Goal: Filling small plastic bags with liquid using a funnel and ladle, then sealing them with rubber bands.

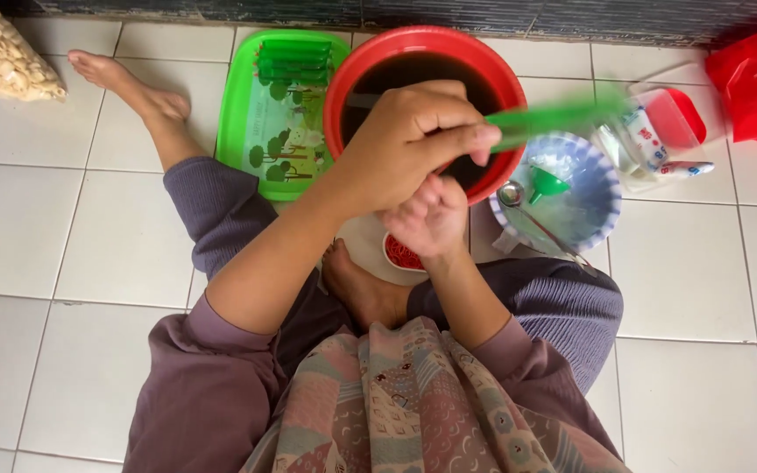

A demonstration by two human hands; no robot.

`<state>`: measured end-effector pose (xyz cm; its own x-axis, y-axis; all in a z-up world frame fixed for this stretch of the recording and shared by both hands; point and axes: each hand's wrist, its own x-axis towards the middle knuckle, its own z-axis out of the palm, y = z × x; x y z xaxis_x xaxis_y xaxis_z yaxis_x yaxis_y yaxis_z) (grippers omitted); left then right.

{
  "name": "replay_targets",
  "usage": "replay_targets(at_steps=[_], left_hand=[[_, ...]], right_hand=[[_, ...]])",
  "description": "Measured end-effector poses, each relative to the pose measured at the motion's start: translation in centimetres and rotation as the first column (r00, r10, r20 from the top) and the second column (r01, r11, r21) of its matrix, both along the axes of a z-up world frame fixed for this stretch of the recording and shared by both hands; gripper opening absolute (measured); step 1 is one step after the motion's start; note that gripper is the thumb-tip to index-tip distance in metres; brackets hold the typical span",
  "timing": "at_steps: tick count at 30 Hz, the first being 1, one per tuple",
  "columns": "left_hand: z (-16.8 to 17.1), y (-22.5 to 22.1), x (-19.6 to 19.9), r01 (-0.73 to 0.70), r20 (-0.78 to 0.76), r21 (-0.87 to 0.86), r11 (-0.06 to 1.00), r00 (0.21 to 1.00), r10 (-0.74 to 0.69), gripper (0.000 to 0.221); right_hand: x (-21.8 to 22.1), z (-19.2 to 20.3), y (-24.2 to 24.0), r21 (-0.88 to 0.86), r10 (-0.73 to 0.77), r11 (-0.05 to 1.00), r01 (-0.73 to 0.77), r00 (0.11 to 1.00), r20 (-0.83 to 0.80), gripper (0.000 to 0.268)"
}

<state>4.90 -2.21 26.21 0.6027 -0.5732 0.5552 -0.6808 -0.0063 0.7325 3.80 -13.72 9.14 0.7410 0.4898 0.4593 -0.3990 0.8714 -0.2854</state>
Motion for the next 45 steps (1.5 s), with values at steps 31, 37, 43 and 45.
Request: replay_targets(at_steps=[31,37,43,45], left_hand=[[-3.2,1.9,0.6,-0.032,-0.295,0.057,0.998,0.954,0.048,0.031],[-4.3,2.0,1.4,-0.156,-0.223,0.116,0.981,0.958,0.179,0.034],[-2.8,1.6,0.3,0.038,-0.276,0.053,0.998,0.961,-0.022,0.029],[-3.3,1.8,0.5,0.002,-0.248,0.074,0.997,0.969,0.017,0.033]], right_hand=[[-0.7,-0.2,0.8,-0.056,-0.031,0.998,0.01,0.923,-0.384,0.023],[-0.5,2.9,-1.9,0.029,-0.241,0.964,0.266,0.911,-0.335,0.01],[0.0,1.3,0.1,-0.074,-0.257,0.966,0.246,0.922,-0.289,0.021],[0.7,2.3,-1.9,-0.181,-0.426,0.905,0.386,0.803,-0.417,0.015]])
